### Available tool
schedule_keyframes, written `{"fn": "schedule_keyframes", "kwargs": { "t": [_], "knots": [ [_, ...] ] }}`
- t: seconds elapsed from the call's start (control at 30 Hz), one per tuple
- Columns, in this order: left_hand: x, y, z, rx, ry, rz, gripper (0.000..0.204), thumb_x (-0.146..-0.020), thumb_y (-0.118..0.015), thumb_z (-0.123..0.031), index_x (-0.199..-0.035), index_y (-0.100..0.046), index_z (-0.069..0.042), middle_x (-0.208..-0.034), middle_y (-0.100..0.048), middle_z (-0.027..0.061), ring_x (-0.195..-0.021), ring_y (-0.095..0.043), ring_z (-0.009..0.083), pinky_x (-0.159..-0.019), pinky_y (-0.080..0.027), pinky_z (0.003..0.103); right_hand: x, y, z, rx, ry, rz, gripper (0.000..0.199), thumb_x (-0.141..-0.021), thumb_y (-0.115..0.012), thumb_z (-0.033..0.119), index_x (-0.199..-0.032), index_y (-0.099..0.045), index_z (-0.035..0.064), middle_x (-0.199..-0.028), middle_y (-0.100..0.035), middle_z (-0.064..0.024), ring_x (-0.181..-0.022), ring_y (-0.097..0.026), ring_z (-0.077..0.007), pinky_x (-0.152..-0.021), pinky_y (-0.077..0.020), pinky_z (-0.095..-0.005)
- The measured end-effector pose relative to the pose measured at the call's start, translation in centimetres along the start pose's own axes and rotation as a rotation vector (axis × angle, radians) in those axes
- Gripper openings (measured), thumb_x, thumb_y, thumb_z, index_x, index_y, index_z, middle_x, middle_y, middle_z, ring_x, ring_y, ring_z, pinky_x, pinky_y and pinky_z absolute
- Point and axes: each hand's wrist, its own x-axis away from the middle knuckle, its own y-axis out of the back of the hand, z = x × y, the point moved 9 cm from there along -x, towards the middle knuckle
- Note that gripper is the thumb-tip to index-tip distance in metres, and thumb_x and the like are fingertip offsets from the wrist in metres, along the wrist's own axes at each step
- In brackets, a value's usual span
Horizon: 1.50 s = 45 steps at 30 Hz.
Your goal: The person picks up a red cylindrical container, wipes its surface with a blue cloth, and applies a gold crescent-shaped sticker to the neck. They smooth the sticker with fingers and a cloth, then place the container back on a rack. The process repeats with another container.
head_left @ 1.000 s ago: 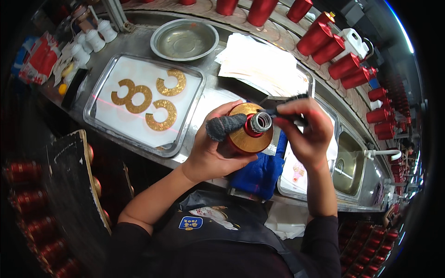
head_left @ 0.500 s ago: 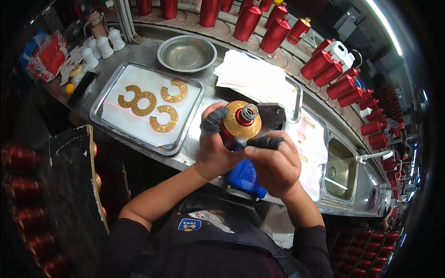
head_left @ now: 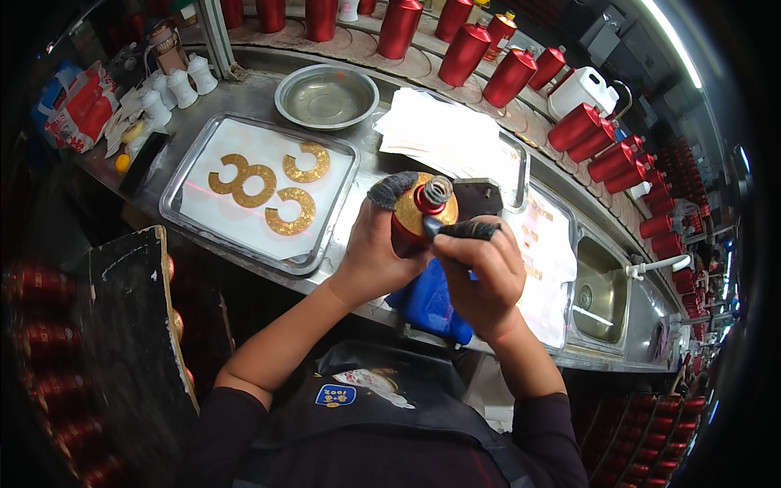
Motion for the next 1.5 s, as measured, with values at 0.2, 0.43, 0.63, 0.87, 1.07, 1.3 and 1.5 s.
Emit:
{"fn": "schedule_keyframes", "kwargs": {
  "t": [0.2, 0.43, 0.63, 0.87, 1.07, 1.3, 1.5],
  "knots": [
    [0.9, 0.0, -2.0, -0.367, -0.236, -0.197, 0.082, -0.07, -0.086, -0.023, -0.138, -0.042, -0.008, -0.132, -0.046, 0.0228, -0.121, -0.049, 0.0429, -0.105, -0.042, 0.05, 0.6, -0.7, 0.0, 0.053, -0.038, -0.022, 0.032, -0.069, -0.073, -0.009, -0.099, -0.073, 0.0033, -0.084, -0.063, -0.0086, -0.078, -0.063, -0.0297, -0.072, -0.053, -0.0367],
    [1.9, -1.1, 2.8, -0.34, -0.102, -0.03, 0.097, -0.068, -0.09, -0.027, -0.144, -0.034, -0.002, -0.133, -0.049, 0.0229, -0.122, -0.051, 0.0419, -0.105, -0.042, 0.049, 1.5, -0.6, 0.7, 0.107, -0.003, 0.026, 0.032, -0.068, -0.073, -0.006, -0.098, -0.073, 0.0038, -0.085, -0.063, -0.0069, -0.077, -0.062, -0.0284, -0.07, -0.0528, -0.0381],
    [0.0, 0.3, 1.2, -0.289, 0.157, -0.008, 0.095, -0.071, -0.091, -0.026, -0.141, -0.032, 0.001, -0.126, -0.058, 0.022, -0.112, -0.062, 0.0376, -0.098, -0.05, 0.044, 5.7, 1.9, -7.3, -0.75, -0.934, -0.269, 0.014, -0.093, -0.068, 0.006, -0.105, -0.064, -0.0001, -0.094, -0.068, -0.004, -0.083, -0.065, -0.0089, -0.074, -0.0525, -0.0235],
    [-2.7, -3.0, -4.0, 0.279, 0.33, 0.194, 0.086, -0.079, -0.088, -0.028, -0.132, -0.027, 0.001, -0.126, -0.056, 0.0168, -0.114, -0.061, 0.0217, -0.099, -0.051, 0.037, 12.9, 2.6, -7.2, -0.381, -0.936, 0.238, 0.069, -0.077, -0.084, 0.02, -0.135, -0.054, -0.0018, -0.095, -0.064, -0.0072, -0.079, -0.062, -0.0127, -0.064, -0.0477, -0.0255],
    [0.4, -9.8, -0.4, 0.41, 0.64, 0.331, 0.089, -0.083, -0.083, -0.034, -0.137, -0.024, 0.006, -0.13, -0.051, 0.0207, -0.12, -0.056, 0.0236, -0.1, -0.051, 0.037, 17.7, 3.6, -3.2, -0.046, -0.609, 0.161, 0.098, -0.068, -0.088, 0.019, -0.149, -0.04, -0.0096, -0.091, -0.063, -0.0161, -0.072, -0.063, -0.027, -0.061, -0.0499, -0.0361],
    [1.2, -10.7, 1.8, 0.288, 0.656, 0.372, 0.09, -0.084, -0.081, -0.036, -0.136, -0.024, 0.007, -0.129, -0.051, 0.0221, -0.12, -0.057, 0.0248, -0.099, -0.051, 0.038, 17.9, 4.0, -3.7, -0.028, -0.698, 0.177, 0.088, -0.07, -0.085, 0.014, -0.146, -0.045, -0.0095, -0.079, -0.059, -0.013, -0.062, -0.058, -0.0243, -0.056, -0.0467, -0.0341],
    [-0.2, -10.3, 2.9, 0.221, 0.702, 0.475, 0.101, -0.081, -0.083, -0.041, -0.142, -0.021, 0.01, -0.133, -0.05, 0.0241, -0.124, -0.055, 0.027, -0.102, -0.049, 0.038, 18.0, 2.8, -4.7, 0.013, -0.641, 0.171, 0.089, -0.069, -0.084, 0.014, -0.146, -0.045, -0.0082, -0.078, -0.056, -0.0113, -0.061, -0.055, -0.0222, -0.056, -0.0448, -0.0333]
  ]
}}
